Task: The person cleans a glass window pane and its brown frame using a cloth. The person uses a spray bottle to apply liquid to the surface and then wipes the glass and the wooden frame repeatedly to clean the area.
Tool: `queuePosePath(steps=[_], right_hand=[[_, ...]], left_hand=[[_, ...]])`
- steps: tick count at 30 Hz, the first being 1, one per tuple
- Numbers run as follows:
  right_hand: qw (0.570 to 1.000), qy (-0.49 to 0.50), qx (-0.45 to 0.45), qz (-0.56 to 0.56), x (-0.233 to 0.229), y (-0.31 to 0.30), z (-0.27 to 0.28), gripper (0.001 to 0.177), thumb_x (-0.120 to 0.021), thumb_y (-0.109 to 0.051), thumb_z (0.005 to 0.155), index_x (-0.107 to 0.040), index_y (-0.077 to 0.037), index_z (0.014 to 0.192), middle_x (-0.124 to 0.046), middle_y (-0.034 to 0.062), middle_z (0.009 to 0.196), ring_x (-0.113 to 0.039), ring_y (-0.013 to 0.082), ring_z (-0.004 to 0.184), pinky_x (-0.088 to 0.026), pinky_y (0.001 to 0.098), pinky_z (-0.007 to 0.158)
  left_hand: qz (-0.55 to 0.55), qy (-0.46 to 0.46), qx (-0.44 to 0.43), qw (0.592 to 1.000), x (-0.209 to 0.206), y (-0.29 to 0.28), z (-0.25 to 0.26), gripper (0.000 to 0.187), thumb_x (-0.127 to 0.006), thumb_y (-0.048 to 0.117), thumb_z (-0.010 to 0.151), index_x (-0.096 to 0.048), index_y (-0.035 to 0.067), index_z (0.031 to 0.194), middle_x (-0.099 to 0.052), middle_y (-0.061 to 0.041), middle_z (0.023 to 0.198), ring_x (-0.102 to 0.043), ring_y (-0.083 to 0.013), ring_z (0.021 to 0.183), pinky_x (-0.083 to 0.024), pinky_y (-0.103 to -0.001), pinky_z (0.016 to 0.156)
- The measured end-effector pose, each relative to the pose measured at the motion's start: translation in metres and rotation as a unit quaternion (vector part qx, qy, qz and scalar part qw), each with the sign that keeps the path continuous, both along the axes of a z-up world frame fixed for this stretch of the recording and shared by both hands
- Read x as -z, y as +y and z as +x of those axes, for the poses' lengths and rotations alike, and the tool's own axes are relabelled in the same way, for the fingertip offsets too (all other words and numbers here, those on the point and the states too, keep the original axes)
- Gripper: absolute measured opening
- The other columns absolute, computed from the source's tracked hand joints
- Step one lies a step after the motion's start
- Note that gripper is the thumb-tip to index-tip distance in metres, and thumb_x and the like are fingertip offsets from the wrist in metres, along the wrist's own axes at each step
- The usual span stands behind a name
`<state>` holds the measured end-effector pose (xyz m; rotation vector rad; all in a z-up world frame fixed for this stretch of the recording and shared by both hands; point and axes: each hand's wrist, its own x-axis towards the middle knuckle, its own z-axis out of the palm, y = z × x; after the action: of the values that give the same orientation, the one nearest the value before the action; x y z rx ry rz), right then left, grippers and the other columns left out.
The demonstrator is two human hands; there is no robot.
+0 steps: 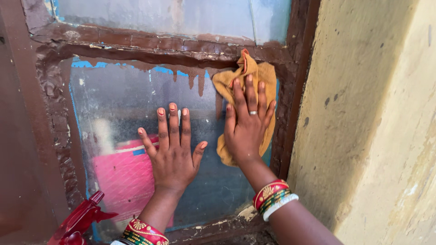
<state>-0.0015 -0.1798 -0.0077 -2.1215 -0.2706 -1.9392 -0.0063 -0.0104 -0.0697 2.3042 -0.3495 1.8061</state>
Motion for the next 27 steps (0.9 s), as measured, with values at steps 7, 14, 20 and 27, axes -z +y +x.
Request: queuePosePath(steps=[7, 14, 20, 27], right_hand=[[0.997, 0.044, -0.012, -0.063, 0.108, 0.013, -0.010, 0.055, -0.059, -0.028, 0.098, -0.050, -0.026, 0.152, -0.035, 0.0050, 0.165, -0.020, 0.0352, 0.157, -0.003, 0.0650, 0.124], [0.995, 0.051, -0.025, -0.088, 0.084, 0.014, -0.013, 0.053, -0.058, -0.031, 0.100, -0.050, -0.030, 0.153, -0.034, 0.0016, 0.166, -0.021, 0.0329, 0.157, -0.003, 0.0656, 0.124], [1.000, -0.005, -0.024, -0.005, 0.001, 0.016, -0.003, 0.054, -0.054, -0.029, 0.105, -0.045, -0.028, 0.158, -0.031, 0.0011, 0.170, -0.019, 0.0321, 0.160, -0.004, 0.0654, 0.127], [0.996, 0.008, -0.009, -0.085, 0.070, 0.026, -0.011, 0.052, -0.054, -0.030, 0.103, -0.048, -0.029, 0.154, -0.035, 0.0036, 0.167, -0.022, 0.0350, 0.157, -0.006, 0.0672, 0.125]], left_hand=[[-0.001, -0.012, 0.015, 1.000, 0.001, 0.001, -0.001, 0.091, -0.022, 0.073, 0.100, -0.025, 0.010, 0.165, -0.018, -0.014, 0.172, -0.012, -0.0343, 0.159, 0.000, -0.071, 0.120], [-0.007, -0.034, 0.044, 0.998, 0.002, 0.003, 0.000, 0.100, -0.013, 0.079, 0.097, -0.025, 0.005, 0.164, -0.020, -0.015, 0.172, -0.012, -0.0327, 0.159, 0.002, -0.068, 0.121], [-0.002, -0.027, 0.022, 0.999, 0.003, 0.003, 0.001, 0.100, -0.013, 0.078, 0.097, -0.026, 0.005, 0.164, -0.020, -0.014, 0.172, -0.012, -0.0320, 0.159, 0.002, -0.068, 0.121], [-0.006, -0.019, 0.025, 0.999, 0.003, 0.002, 0.002, 0.101, -0.014, 0.079, 0.097, -0.025, 0.005, 0.165, -0.019, -0.013, 0.172, -0.012, -0.0315, 0.160, 0.001, -0.068, 0.121]])
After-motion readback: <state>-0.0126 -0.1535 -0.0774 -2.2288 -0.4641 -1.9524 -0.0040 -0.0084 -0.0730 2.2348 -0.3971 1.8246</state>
